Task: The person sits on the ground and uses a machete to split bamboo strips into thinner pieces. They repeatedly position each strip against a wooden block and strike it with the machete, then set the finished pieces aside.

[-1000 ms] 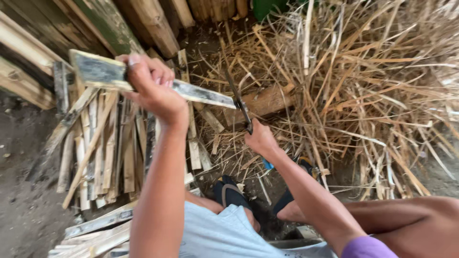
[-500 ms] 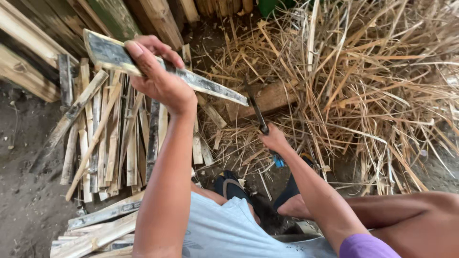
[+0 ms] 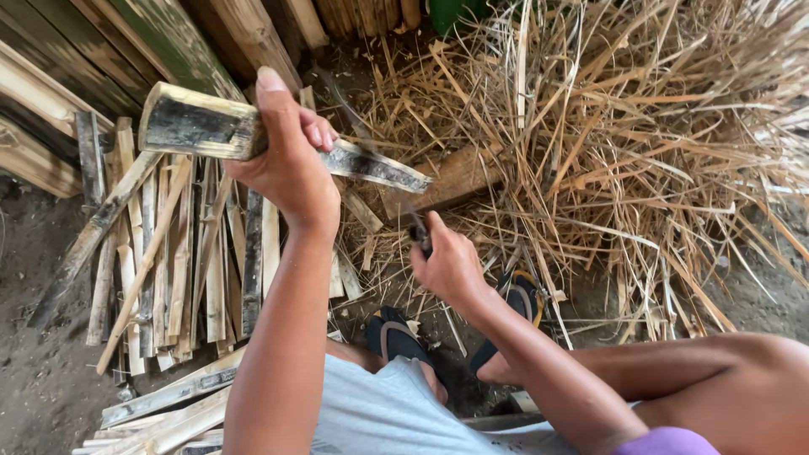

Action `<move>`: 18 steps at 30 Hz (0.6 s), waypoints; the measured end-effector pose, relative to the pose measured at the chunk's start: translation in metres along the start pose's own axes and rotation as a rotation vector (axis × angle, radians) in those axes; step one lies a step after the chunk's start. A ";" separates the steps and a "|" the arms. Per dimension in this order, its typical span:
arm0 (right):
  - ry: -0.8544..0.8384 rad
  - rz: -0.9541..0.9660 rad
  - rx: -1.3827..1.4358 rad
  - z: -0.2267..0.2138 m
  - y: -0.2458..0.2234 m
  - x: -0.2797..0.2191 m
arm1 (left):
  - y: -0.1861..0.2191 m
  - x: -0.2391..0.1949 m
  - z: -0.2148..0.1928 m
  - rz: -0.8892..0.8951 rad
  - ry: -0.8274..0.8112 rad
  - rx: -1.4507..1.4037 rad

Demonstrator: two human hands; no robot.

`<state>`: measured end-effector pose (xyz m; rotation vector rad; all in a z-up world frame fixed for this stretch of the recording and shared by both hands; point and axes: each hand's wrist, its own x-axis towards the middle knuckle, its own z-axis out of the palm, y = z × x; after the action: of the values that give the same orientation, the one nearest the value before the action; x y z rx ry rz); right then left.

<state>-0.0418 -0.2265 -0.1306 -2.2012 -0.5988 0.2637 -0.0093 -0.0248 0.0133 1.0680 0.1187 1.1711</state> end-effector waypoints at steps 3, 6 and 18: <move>-0.285 0.596 0.023 0.020 0.049 0.027 | 0.007 0.007 -0.009 0.041 0.059 0.052; -0.287 0.503 -0.142 0.020 0.081 0.030 | 0.005 0.012 -0.009 0.016 0.097 0.073; -0.183 0.293 -0.082 -0.048 -0.024 0.002 | 0.007 0.032 -0.031 -0.248 -0.451 -0.065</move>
<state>-0.0297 -0.2436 -0.0813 -2.3582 -0.3878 0.6082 -0.0178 0.0191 0.0154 1.1973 -0.1361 0.6885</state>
